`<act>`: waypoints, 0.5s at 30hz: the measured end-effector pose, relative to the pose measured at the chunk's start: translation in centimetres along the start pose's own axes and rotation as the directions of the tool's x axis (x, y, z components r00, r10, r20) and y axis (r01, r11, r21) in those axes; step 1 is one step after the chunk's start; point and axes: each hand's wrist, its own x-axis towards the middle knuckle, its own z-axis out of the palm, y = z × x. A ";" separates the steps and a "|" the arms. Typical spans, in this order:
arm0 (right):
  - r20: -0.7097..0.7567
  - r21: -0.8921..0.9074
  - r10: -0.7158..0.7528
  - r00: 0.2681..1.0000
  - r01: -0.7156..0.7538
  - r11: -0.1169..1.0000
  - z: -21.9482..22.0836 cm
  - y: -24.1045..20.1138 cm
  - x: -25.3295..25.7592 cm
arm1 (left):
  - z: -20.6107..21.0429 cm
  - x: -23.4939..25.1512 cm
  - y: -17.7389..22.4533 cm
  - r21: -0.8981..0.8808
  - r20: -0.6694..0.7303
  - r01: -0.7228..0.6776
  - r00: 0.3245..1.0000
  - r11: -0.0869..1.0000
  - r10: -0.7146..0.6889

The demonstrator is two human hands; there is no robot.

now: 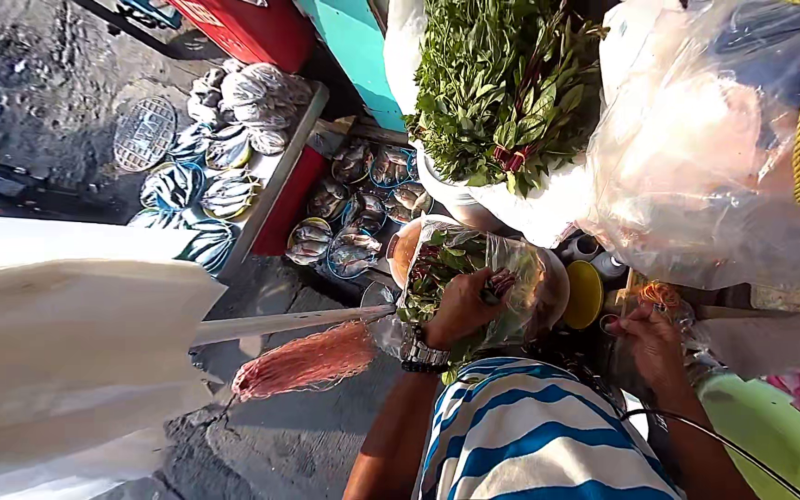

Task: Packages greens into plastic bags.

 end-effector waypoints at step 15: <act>0.855 -0.241 -0.310 0.415 0.848 0.472 16.5 -8.1 3.3 | -1.5 -2.4 0.1 0.187 0.065 0.276 0.954 0.943 -0.292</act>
